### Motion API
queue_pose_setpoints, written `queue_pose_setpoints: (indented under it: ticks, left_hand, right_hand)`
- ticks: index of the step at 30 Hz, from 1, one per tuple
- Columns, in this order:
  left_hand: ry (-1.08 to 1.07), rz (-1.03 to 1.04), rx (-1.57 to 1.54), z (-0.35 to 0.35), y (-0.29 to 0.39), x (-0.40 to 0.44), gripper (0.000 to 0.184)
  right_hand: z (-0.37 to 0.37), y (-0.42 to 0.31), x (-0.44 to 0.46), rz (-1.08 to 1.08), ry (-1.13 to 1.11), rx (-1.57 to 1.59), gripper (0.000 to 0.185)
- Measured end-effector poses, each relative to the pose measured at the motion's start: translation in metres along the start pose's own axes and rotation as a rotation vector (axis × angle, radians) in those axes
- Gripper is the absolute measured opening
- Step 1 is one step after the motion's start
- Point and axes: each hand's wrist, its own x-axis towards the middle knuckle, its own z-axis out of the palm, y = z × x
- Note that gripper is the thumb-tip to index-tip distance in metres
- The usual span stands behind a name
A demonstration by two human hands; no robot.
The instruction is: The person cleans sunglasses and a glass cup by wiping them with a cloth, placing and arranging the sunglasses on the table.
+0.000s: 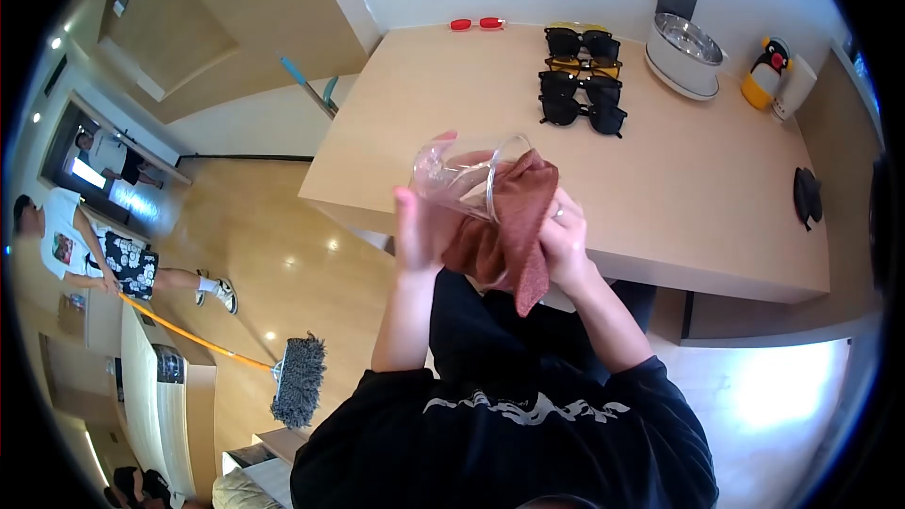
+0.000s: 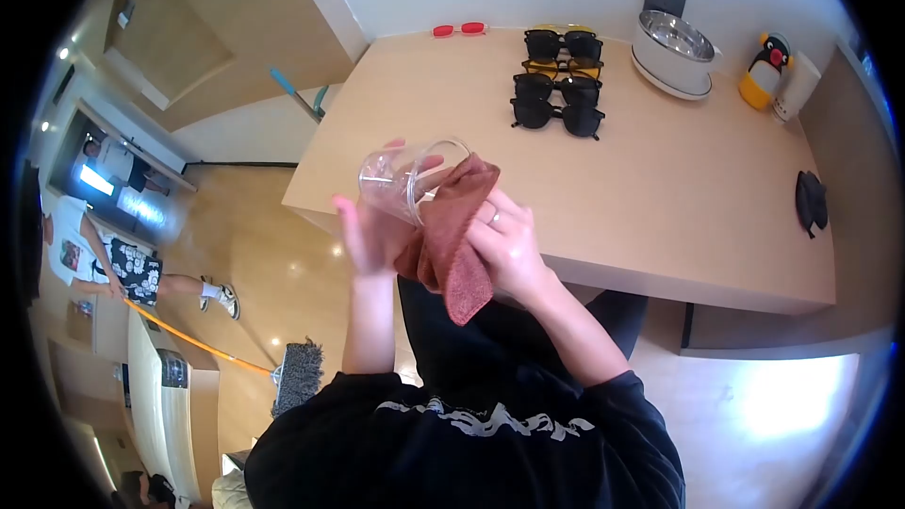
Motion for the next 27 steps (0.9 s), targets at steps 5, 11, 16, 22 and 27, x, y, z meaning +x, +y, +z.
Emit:
queue_pose_setpoints:
  ticks: [5,11,16,22,27]
  left_hand:
    - [0.139,-0.114,0.116,0.014,-0.014,0.012,0.071]
    - [0.021,-0.128,0.094,0.025,-0.040,0.006,0.074]
    - [-0.015,-0.115,0.021,0.023,-0.042,0.003,0.073]
    - [-0.030,-0.107,0.034,0.015,-0.046,0.001,0.073]
    - [-0.001,-0.033,0.077,0.011,-0.048,0.000,0.078]
  right_hand:
    - [-0.002,0.001,-0.012,0.106,-0.171,-0.082,0.025]
    - [0.001,0.000,-0.035,0.545,-0.555,0.305,0.051]
    - [0.000,-0.011,-0.029,0.493,-0.481,0.366,0.068]
    - [0.002,-0.013,-0.032,0.516,-0.384,0.564,0.071]
    - [0.017,-0.009,-0.054,0.695,-0.185,1.180,0.071]
